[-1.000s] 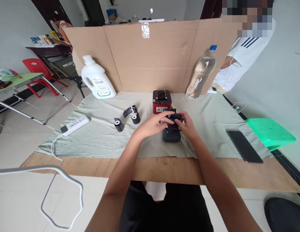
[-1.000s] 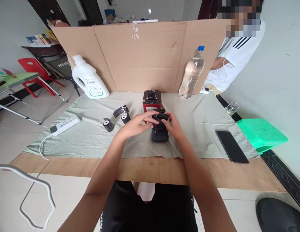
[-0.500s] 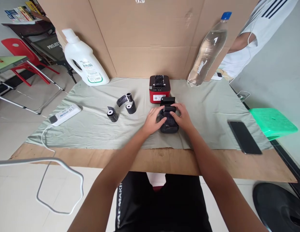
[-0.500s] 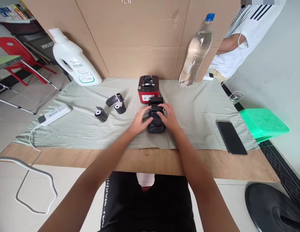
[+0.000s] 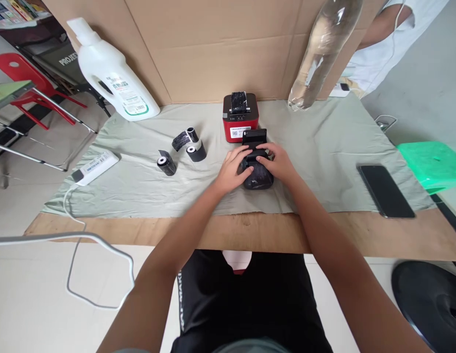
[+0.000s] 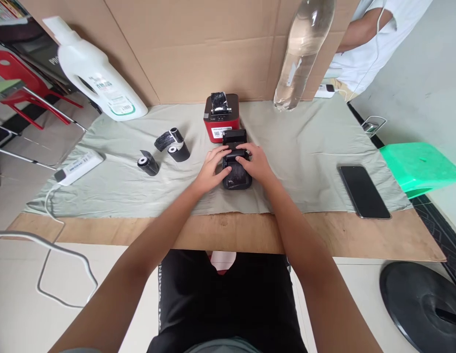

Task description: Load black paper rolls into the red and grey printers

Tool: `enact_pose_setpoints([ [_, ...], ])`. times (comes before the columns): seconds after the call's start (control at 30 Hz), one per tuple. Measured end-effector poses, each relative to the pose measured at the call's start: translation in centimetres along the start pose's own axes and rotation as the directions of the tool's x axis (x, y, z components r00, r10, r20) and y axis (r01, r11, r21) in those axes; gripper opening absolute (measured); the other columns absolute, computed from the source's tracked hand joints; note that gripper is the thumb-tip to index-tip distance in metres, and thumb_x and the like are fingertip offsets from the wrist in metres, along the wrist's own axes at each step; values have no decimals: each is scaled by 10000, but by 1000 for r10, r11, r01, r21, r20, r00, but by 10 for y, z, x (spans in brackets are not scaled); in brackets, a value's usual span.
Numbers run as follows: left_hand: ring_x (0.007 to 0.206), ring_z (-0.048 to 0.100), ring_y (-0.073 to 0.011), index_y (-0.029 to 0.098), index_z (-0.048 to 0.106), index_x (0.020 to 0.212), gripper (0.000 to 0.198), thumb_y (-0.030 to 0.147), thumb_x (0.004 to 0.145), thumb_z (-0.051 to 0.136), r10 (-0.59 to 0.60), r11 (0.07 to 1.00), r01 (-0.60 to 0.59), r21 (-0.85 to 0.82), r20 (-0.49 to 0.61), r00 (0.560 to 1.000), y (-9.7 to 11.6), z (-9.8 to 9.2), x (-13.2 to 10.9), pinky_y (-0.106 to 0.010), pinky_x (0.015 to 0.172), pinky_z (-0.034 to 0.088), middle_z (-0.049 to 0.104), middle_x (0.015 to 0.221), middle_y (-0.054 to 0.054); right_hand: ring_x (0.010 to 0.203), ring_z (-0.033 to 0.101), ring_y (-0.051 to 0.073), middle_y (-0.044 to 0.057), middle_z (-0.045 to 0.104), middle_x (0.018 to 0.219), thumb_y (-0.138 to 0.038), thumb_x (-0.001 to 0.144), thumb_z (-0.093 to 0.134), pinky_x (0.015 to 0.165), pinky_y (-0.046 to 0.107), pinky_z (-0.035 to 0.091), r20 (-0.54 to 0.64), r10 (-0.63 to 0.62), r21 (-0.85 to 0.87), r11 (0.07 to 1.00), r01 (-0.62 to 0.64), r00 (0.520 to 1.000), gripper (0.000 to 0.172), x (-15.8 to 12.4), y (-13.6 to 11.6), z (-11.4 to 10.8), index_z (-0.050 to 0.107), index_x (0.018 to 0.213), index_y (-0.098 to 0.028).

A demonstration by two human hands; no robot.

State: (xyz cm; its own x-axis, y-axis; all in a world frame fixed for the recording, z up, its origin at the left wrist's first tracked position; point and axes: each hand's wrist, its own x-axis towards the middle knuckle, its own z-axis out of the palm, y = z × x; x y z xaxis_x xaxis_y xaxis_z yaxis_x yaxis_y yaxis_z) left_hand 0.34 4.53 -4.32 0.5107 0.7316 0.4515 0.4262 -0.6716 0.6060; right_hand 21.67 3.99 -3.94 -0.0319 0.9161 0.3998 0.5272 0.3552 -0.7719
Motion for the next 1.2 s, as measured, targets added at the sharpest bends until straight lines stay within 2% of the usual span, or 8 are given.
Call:
enact_pose_setpoints([
  [0.3, 1393, 472, -289, 245, 565, 1394, 475, 470, 977, 531, -35, 999, 35, 3, 36, 999, 4, -2, 2, -469, 1204, 371, 564, 1477, -106, 1015, 642, 269, 76, 720, 1140, -235, 790, 672, 930, 497, 526, 54, 26, -18, 1000, -25, 998, 349, 3, 5, 1, 760, 1128, -243],
  [0.5, 1373, 475, -277, 248, 607, 1337, 401, 434, 991, 529, -20, 1000, 20, 11, 42, 999, 3, -1, 1, -451, 1203, 375, 589, 1445, -85, 1032, 611, 273, 87, 574, 1089, -181, 729, 693, 1036, 540, 500, -132, 148, -66, 985, -157, 980, 120, -4, 2, 9, 751, 826, -222],
  [0.63, 1384, 462, -284, 237, 593, 1341, 409, 440, 993, 526, -25, 1000, 25, 2, 36, 999, 2, 0, 1, -465, 1205, 368, 547, 1467, -104, 1104, 582, 290, 116, 564, 1218, -274, 688, 779, 1039, 548, 502, -223, 262, 34, 965, -262, 939, 421, -4, 4, 12, 672, 1091, -214],
  [0.77, 1419, 427, -302, 232, 453, 1479, 583, 522, 982, 543, -45, 997, 44, -60, -13, 999, -3, 3, 0, -486, 1201, 371, 444, 1535, -140, 1201, 587, 275, 114, 576, 1386, -537, 797, 736, 1083, 493, 481, -113, 305, 314, 914, -257, 946, 675, 0, 1, 13, 504, 1367, -260],
  [0.87, 1313, 505, -274, 259, 323, 1562, 700, 591, 981, 526, -67, 988, 59, -144, -52, 996, -6, 5, -1, -448, 1123, 444, 384, 1552, -149, 1166, 615, 250, 76, 637, 1279, -663, 880, 599, 1057, 445, 493, -42, 262, 434, 874, -219, 964, 562, 3, -5, 9, 534, 1282, -276],
  [0.97, 1190, 559, -237, 272, 284, 1584, 719, 629, 991, 480, -92, 973, 73, -218, -76, 993, -5, 5, -1, -389, 1019, 500, 378, 1530, -148, 1010, 629, 221, 50, 637, 1135, -590, 872, 617, 963, 420, 515, -43, 295, 414, 875, -251, 955, 396, 4, -10, 2, 556, 1086, -263],
  [1.07, 1205, 555, -226, 261, 413, 1511, 603, 618, 1025, 397, -112, 966, 87, -244, -87, 990, -1, 4, -1, -369, 1031, 489, 438, 1469, -127, 916, 592, 193, 23, 615, 1066, -428, 779, 677, 875, 374, 501, 30, 313, 401, 866, -299, 949, 292, 4, -16, -10, 538, 968, -255],
  [1.2, 1284, 519, -235, 235, 657, 1138, 405, 524, 1051, 386, -153, 964, 126, -233, -99, 983, 2, 2, 2, -398, 1141, 407, 571, 1310, -89, 885, 573, 194, -3, 624, 918, -335, 726, 660, 858, 361, 474, 251, 328, 352, 845, -402, 911, 263, -1, -24, -22, 574, 959, -248],
])
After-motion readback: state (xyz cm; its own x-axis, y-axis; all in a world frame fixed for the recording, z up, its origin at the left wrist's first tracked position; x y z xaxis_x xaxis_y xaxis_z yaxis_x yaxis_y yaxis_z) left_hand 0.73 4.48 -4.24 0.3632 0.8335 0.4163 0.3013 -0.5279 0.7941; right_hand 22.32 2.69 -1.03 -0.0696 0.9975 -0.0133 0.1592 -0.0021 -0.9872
